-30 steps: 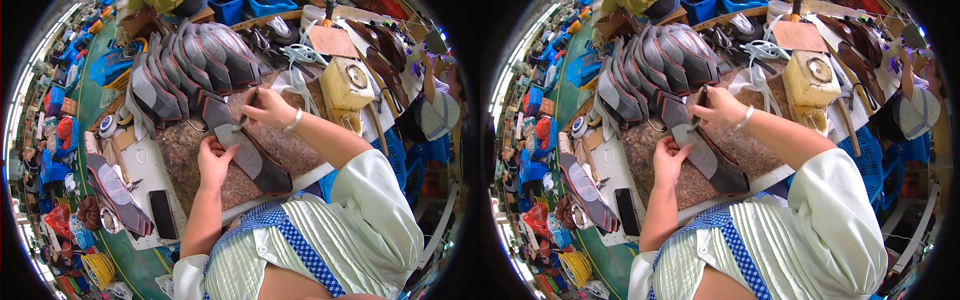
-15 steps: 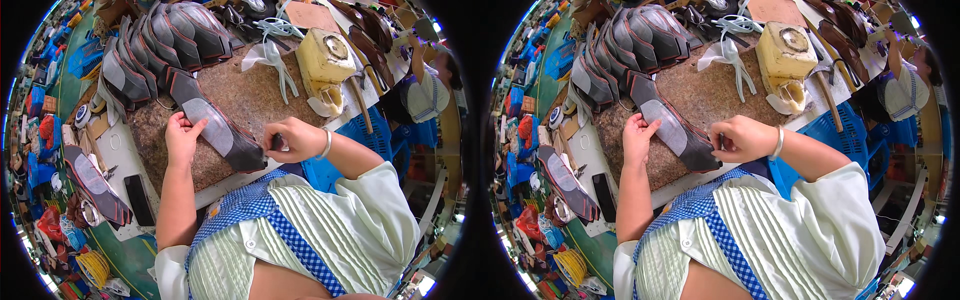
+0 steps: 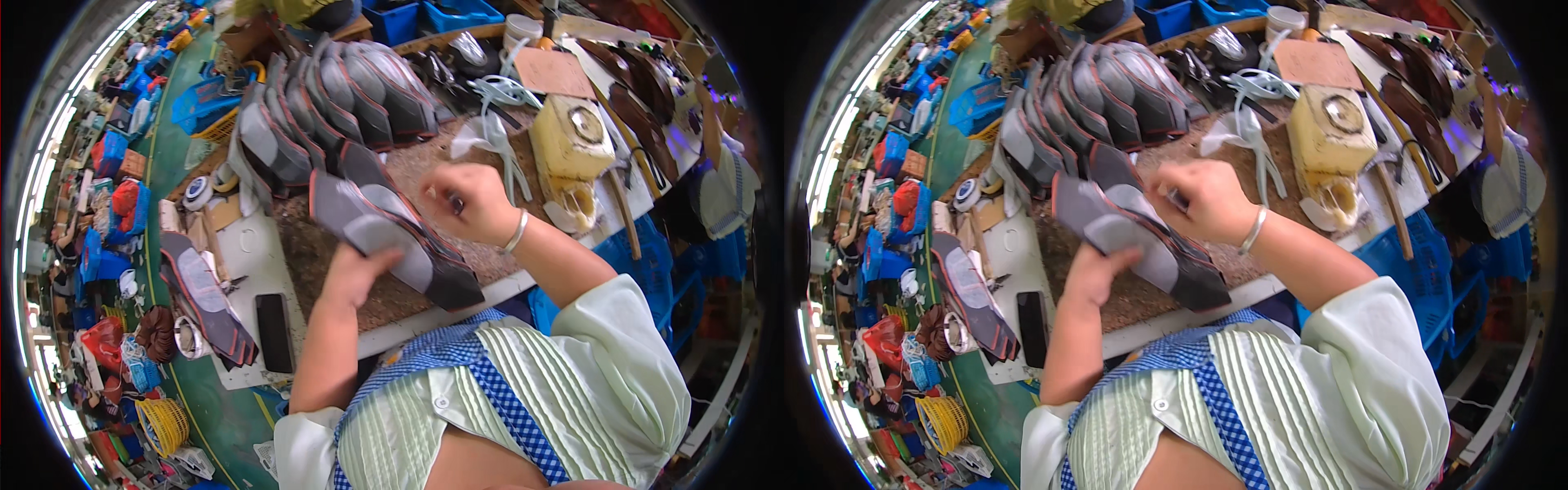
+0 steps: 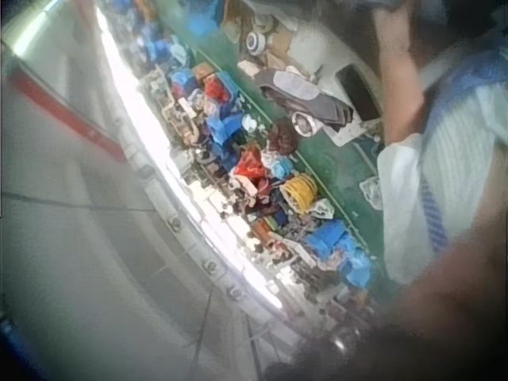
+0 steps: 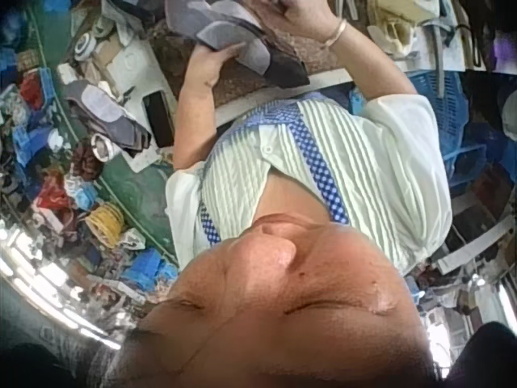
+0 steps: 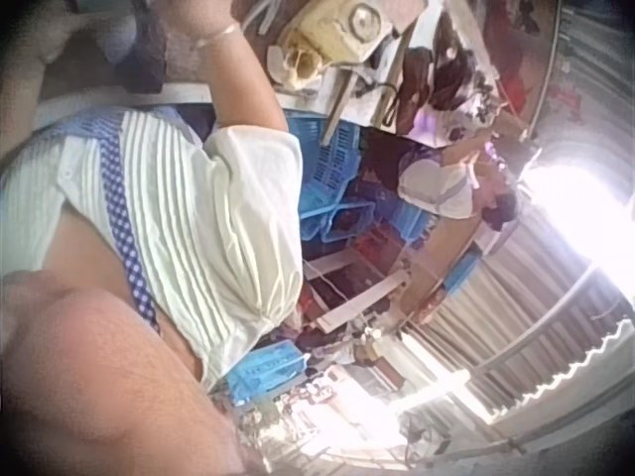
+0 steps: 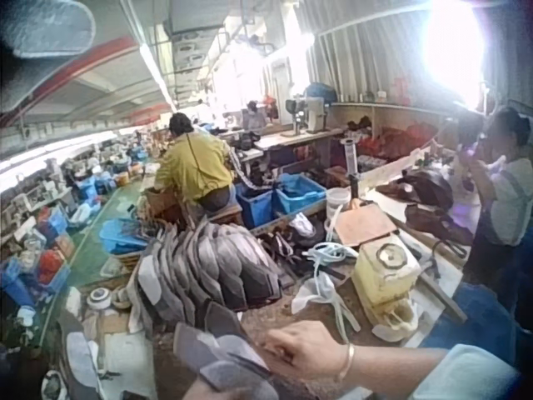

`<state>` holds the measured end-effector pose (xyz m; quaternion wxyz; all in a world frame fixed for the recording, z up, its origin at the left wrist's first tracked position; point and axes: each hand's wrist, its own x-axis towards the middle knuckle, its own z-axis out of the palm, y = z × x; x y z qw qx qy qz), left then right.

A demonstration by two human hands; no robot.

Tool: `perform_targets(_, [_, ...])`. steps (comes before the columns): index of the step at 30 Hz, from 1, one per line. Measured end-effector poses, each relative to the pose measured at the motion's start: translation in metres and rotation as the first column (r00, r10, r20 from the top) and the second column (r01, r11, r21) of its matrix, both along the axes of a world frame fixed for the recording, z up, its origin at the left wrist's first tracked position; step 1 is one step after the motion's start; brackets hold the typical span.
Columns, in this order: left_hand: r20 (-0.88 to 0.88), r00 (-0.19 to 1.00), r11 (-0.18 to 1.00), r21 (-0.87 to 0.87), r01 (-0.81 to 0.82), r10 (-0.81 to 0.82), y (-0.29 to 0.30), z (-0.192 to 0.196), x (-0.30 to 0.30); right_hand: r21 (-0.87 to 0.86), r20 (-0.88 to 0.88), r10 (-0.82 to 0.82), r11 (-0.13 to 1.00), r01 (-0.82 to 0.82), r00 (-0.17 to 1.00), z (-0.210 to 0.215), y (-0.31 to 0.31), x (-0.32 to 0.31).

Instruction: Apply glue to the edges and designated areas of shoe upper components using a brush.

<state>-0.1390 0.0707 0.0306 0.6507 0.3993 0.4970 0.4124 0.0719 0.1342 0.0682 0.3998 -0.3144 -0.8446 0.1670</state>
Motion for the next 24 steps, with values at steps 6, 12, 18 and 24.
perform_targets(6, [0.135, 0.99, 0.924, 0.383, -0.007, -0.049, -0.064, 0.017, -0.024, -0.018, 0.605, 0.248, 0.954, -0.298, 0.757, -0.037, 0.012, -0.018])
perform_targets(12, [0.121, 0.854, 0.682, 0.55, -0.482, 0.506, -0.005, 0.054, -0.121, 0.067, 0.509, 0.196, 0.962, -0.266, 0.838, -0.02, 0.004, -0.005])
perform_targets(18, [0.146, 0.9, 0.766, 0.481, -0.426, 0.41, 0.148, 0.05, -0.202, 0.053, 0.213, -0.118, 0.993, 0.109, 0.97, 0.003, -0.029, 0.039])
perform_targets(24, [-0.038, 0.804, 0.769, 0.321, -0.552, 0.593, 0.237, -0.046, -0.285, -0.222, -0.452, -0.513, 0.857, 0.465, 0.73, 0.002, -0.045, 0.145])
